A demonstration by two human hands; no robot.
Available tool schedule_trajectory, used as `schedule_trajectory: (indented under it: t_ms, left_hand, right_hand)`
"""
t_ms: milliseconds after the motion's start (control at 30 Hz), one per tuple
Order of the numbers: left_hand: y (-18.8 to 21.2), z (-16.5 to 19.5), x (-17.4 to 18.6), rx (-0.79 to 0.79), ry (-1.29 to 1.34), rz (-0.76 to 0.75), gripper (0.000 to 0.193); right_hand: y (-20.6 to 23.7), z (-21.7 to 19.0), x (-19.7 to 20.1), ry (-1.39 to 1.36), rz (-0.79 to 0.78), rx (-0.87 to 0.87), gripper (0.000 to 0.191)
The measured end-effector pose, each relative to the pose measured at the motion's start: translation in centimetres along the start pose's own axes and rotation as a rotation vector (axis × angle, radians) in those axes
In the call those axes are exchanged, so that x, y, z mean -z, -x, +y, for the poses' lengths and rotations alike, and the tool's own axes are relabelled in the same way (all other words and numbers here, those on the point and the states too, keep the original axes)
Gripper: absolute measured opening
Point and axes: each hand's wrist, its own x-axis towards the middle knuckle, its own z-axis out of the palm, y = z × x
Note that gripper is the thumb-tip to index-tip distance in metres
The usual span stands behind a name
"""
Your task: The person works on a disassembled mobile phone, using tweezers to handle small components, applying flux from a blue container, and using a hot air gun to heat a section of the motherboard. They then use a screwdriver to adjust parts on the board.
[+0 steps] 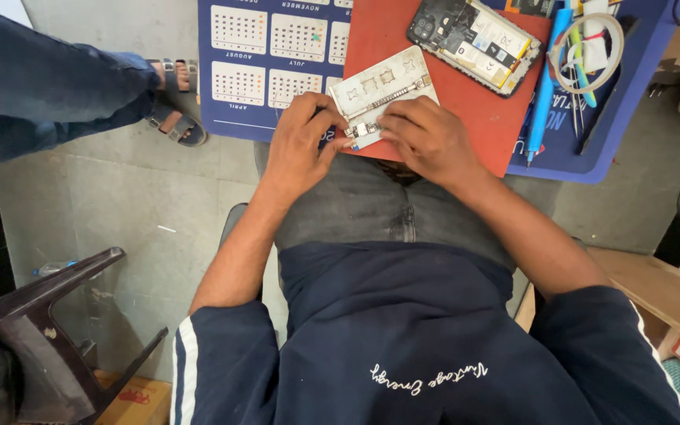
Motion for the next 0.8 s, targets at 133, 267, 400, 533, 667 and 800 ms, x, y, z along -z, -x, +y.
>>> schedule_trajectory:
  t_ms: [133, 267, 400, 533, 667, 800]
  left_hand:
    - [-0.2, 0.2, 0.5, -0.004, -0.011, -0.020, 0.044]
    - [-0.2, 0.7, 0.6, 0.012, -0.032, -0.058, 0.059]
    - [-0.2, 1.1, 0.5, -0.058, -0.095, -0.117, 0.054]
    - [-0.1, 1.3, 0.7, -0.118, -0.157, -0.149, 0.045]
    - [-0.1, 1.3, 0.8, -0.127, -0.163, -0.174, 0.046]
    - [-0.1, 1.5, 0.8, -0.146, -0.204, -0.169, 0.047]
  right_hand:
    - [0.0, 0.3, 0.0, -0.001, 0.015, -0.028, 0.019]
    - [0.0, 0.4, -0.2, -0.017, -0.016, -0.041, 0.018]
    - [0.1, 0.4, -0.3, -0.027, -0.009, -0.042, 0.019]
    - [0.2, 0.5, -0.2, -0.009, -0.010, -0.027, 0.020]
    - [0.2, 0.5, -0.2, -0.014, -0.017, -0.028, 0.021]
    - [0.2, 0.5, -0.2, -0.021, -0.006, -0.011, 0.022]
